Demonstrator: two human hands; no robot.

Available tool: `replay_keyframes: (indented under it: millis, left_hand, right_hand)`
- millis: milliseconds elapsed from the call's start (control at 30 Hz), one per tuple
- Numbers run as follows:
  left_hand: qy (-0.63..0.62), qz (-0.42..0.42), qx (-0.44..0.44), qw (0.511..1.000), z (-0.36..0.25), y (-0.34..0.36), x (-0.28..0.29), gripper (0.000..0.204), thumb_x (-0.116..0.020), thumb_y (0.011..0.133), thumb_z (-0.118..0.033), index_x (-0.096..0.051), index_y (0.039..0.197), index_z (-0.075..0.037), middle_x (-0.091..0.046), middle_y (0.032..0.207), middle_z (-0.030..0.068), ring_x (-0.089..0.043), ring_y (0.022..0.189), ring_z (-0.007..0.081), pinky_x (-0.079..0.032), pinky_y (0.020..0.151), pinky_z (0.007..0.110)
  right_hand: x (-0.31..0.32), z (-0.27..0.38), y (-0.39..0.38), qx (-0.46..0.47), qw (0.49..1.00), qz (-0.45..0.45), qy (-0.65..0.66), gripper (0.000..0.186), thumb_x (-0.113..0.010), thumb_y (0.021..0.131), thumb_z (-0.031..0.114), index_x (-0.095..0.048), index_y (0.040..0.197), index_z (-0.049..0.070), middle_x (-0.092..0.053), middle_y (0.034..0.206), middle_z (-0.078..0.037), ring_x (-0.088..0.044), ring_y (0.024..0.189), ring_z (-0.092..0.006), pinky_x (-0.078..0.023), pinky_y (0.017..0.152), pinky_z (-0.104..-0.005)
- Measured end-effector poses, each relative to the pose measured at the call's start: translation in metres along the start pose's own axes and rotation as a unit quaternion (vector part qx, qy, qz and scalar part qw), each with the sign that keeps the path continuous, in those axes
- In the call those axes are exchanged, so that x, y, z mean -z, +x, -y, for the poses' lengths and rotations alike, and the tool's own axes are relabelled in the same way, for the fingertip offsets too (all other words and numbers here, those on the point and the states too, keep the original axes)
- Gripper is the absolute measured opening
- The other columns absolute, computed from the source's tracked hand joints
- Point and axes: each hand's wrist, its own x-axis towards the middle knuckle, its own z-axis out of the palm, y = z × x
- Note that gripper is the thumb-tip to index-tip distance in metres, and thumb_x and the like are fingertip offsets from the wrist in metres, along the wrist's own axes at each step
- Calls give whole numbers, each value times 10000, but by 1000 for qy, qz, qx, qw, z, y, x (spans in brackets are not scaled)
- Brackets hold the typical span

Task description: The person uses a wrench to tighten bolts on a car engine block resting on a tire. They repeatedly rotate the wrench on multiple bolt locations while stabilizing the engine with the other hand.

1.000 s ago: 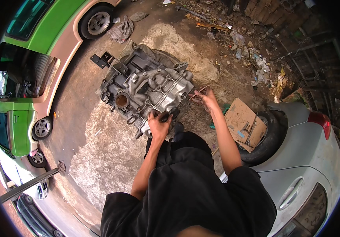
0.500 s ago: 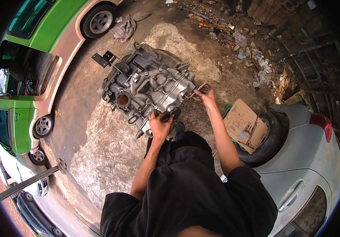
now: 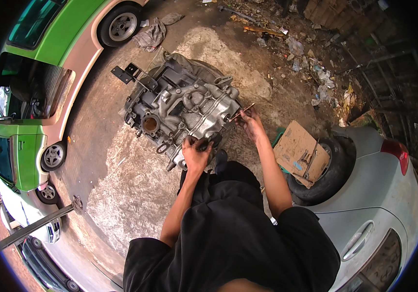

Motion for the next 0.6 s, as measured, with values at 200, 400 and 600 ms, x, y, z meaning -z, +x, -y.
replay_keyframes:
  millis: [200,400,600]
  left_hand:
    - [0,4,0,1000,0,1,2,315,-886,649,-214,-779,899,-54,-547,820,89,-562,784,271,-478,728,390]
    - [5,-1,-10,1000,0,2,1,314,-885,645,-209,-780,902,-61,-550,814,87,-562,785,272,-479,732,392]
    - [-28,20,29,999,1,1,0,276,-850,650,-206,-781,886,-80,-534,802,91,-536,819,280,-463,765,410]
  right_hand:
    - [-15,19,1,-79,996,-13,-26,392,-563,987,93,-334,1286,-12,-584,927,-165,-673,800,-285,-609,684,-396]
    - [-40,20,-15,80,961,-46,-261,348,-533,998,79,-354,1276,-29,-588,913,-137,-673,782,-242,-579,647,-365]
    - [-39,-3,-54,384,607,151,-679,474,-577,858,-22,-450,1314,-39,-528,1252,-273,-544,1153,-434,-490,903,-501]
